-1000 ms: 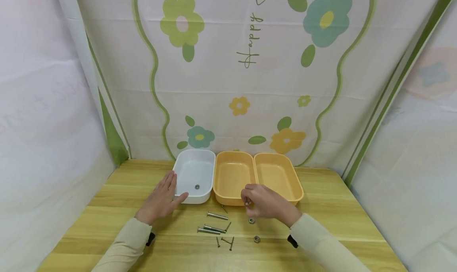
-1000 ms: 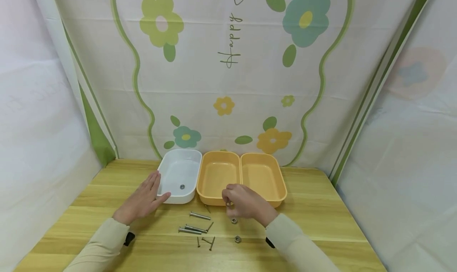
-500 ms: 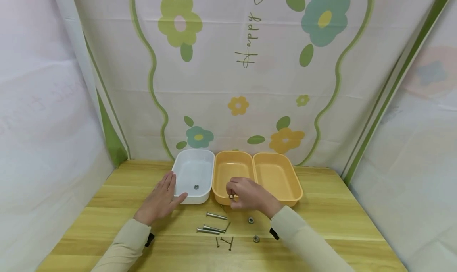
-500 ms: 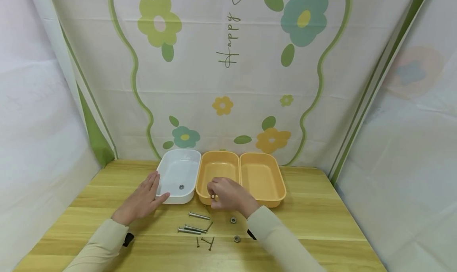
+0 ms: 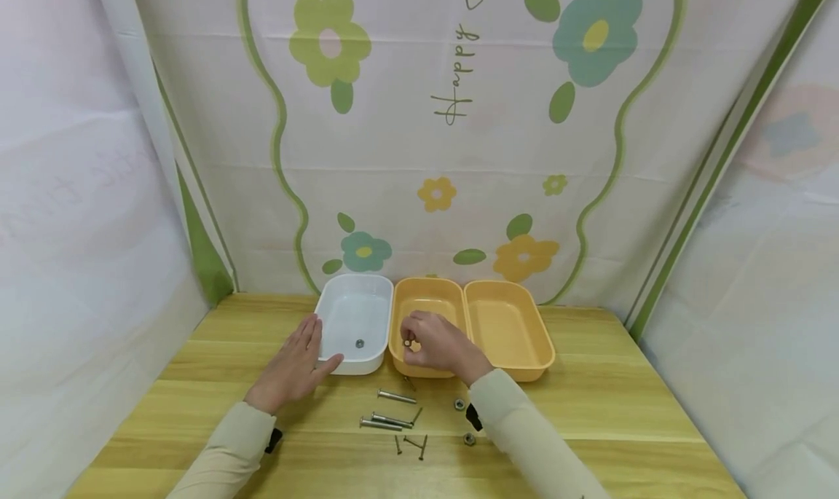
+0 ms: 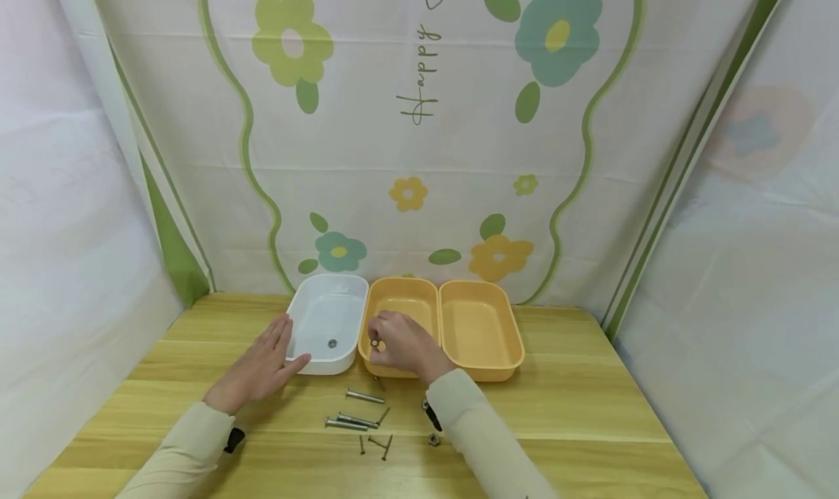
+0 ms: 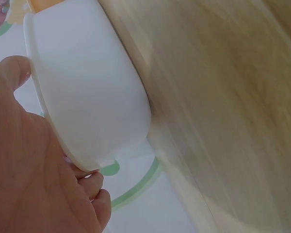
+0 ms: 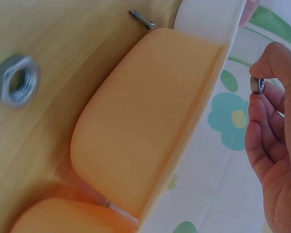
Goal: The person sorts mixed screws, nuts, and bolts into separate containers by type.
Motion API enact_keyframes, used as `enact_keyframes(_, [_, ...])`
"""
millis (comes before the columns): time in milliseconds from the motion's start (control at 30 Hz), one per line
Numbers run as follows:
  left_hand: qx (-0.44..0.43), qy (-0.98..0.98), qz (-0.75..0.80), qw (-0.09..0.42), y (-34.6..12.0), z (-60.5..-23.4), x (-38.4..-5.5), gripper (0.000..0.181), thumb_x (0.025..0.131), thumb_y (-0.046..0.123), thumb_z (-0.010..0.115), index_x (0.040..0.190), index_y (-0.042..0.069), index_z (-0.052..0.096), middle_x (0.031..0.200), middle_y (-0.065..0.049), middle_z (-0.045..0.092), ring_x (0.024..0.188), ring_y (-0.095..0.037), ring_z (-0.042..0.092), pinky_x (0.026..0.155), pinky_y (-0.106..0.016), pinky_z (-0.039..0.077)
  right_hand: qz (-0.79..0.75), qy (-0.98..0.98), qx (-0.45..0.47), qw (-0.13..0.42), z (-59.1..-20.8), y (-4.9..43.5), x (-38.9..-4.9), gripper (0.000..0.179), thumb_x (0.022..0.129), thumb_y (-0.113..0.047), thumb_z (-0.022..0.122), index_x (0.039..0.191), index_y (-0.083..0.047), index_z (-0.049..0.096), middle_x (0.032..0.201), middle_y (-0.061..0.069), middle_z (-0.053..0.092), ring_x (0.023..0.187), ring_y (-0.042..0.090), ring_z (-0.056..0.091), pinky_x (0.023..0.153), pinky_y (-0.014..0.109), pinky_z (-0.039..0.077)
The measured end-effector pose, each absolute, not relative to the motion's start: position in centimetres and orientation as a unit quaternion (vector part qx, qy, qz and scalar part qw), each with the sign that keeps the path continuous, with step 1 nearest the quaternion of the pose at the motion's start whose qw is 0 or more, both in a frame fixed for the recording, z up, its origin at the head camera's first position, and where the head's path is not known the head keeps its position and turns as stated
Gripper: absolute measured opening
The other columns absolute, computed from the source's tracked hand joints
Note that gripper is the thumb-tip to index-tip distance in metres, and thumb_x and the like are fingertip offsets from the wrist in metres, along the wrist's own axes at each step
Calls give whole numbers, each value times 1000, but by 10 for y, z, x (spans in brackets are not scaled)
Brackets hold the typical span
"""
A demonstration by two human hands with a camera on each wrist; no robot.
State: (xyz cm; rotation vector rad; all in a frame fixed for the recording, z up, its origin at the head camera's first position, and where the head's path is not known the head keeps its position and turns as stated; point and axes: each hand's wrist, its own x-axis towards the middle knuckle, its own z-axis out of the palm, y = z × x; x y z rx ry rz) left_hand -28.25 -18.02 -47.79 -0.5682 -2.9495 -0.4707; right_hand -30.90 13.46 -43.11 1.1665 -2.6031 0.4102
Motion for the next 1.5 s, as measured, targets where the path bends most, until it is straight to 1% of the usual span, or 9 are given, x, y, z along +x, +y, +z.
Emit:
enact_keyframes(200, [-185, -969, -158, 49, -180, -476, -281, 93, 109, 54, 48, 159, -19, 21, 170, -36, 17, 160, -52, 17, 128, -65, 26, 161, -901, 378, 142, -434, 126, -317, 8, 88, -13, 76, 93, -10, 70, 89, -1, 66, 79, 5, 56, 70, 15, 51])
enact_keyframes(467, [-182, -969, -159, 46, -181, -476, -281, 93, 109, 55, 48, 159, -18, 21, 171, -36, 17, 160, -52, 18, 128, -65, 26, 198, -908, 343, 136, -433, 105, -324, 10, 89, -13, 79, 96, -7, 73, 93, 1, 71, 83, 10, 61, 74, 18, 55])
enact_keyframes(600, [-182, -968, -163, 48, -181, -476, -281, 94, 108, 56, 48, 159, -18, 21, 171, -35, 17, 160, -52, 19, 127, -65, 27, 211, -912, 330, 125, -435, 96, -326, 11, 89, -13, 80, 96, -6, 74, 93, 2, 71, 84, 11, 61, 75, 18, 55])
enact_keyframes(833, [-184, -969, -157, 50, -182, -479, -283, 93, 109, 56, 46, 159, -18, 21, 171, -36, 17, 160, -52, 18, 128, -64, 26, 224, -915, 319, 104, -442, 86, -327, 14, 89, -14, 79, 98, -4, 75, 94, 4, 70, 84, 13, 63, 73, 16, 54])
enact_keyframes(1100, [-190, -966, -166, 62, -181, -481, -282, 92, 108, 54, 49, 158, -19, 23, 170, -37, 19, 159, -53, 20, 127, -66, 27, 221, -915, 315, 122, -449, 82, -328, 11, 89, -13, 80, 96, -6, 74, 93, 3, 70, 83, 11, 64, 73, 15, 55])
enact_keyframes(1167, [-192, -964, -172, 66, -181, -481, -282, 92, 108, 53, 50, 157, -20, 23, 169, -37, 19, 159, -54, 20, 126, -66, 28, 224, -914, 314, 125, -449, 81, -329, 11, 91, -12, 79, 99, -6, 75, 95, 4, 71, 85, 12, 66, 74, 17, 56])
enact_keyframes(1367, [-190, -965, -164, 68, -181, -480, -282, 91, 109, 52, 50, 157, -20, 24, 169, -38, 20, 159, -53, 20, 126, -66, 28, 241, -912, 304, 128, -448, 80, -329, 23, 100, -14, 72, 120, -1, 75, 112, 11, 75, 99, 22, 73, 85, 27, 62])
enact_keyframes(1400, [-190, -966, -162, 66, -181, -480, -281, 91, 109, 52, 50, 157, -20, 24, 169, -38, 20, 159, -53, 20, 127, -65, 28, 246, -912, 303, 129, -448, 81, -328, 25, 101, -14, 72, 122, 0, 74, 115, 13, 75, 101, 24, 73, 87, 29, 63])
enact_keyframes(1500, [-185, -968, -159, 58, -181, -479, -280, 91, 109, 53, 48, 158, -19, 23, 169, -37, 20, 159, -52, 19, 127, -65, 28, 250, -909, 305, 137, -444, 86, -326, 25, 100, -14, 72, 121, -1, 74, 117, 14, 75, 103, 25, 73, 89, 31, 63])
